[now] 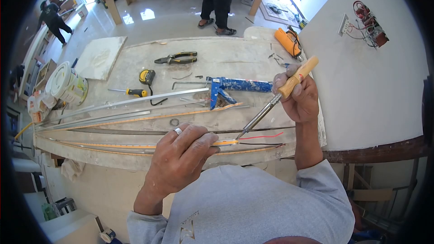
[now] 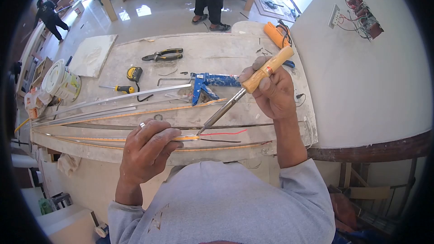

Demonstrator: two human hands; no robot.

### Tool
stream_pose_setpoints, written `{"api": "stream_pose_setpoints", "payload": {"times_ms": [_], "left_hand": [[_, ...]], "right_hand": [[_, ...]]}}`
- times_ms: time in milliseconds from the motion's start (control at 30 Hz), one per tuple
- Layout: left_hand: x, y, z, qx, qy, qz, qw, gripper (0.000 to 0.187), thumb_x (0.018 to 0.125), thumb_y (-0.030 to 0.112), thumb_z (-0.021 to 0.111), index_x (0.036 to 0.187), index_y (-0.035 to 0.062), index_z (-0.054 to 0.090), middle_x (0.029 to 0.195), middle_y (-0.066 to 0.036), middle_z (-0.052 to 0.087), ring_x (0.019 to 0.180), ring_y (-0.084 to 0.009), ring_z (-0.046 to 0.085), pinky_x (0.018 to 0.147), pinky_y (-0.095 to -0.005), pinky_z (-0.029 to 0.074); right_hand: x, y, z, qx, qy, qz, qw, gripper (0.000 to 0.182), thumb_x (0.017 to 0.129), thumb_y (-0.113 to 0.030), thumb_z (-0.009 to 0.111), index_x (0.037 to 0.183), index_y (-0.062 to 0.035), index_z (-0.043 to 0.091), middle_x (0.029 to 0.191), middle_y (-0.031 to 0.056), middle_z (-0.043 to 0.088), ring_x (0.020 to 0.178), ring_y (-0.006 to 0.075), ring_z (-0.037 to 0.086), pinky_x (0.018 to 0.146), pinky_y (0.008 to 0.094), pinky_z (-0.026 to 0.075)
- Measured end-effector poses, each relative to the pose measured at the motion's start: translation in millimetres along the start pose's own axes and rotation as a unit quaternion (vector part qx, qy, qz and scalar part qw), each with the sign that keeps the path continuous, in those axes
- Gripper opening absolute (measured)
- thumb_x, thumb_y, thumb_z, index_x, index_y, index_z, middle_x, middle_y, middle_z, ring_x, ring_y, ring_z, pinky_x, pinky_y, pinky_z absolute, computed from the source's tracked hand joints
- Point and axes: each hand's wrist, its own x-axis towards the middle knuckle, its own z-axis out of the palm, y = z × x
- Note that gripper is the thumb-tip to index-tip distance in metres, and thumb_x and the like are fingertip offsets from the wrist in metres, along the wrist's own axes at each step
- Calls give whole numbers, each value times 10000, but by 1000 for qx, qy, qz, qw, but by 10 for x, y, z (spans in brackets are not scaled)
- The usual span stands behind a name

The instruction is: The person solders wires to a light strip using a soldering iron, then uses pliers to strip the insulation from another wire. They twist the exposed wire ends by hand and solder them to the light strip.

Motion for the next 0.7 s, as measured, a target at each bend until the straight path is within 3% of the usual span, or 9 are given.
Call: {"api": "stream_pose_setpoints", "payload": {"times_ms": [700], "left_hand": [[17,6,-10,-2,6,7,1000,280,783,95,783,1011,38,631,934,-84,613,776,-249,638,652,-369,503]], "right_hand": [[79,-81,-13,-2,-37,-3,999,411,969,-151,647,1279,36,452,1125,221,635,1126,278,629,967,386,509]]}}
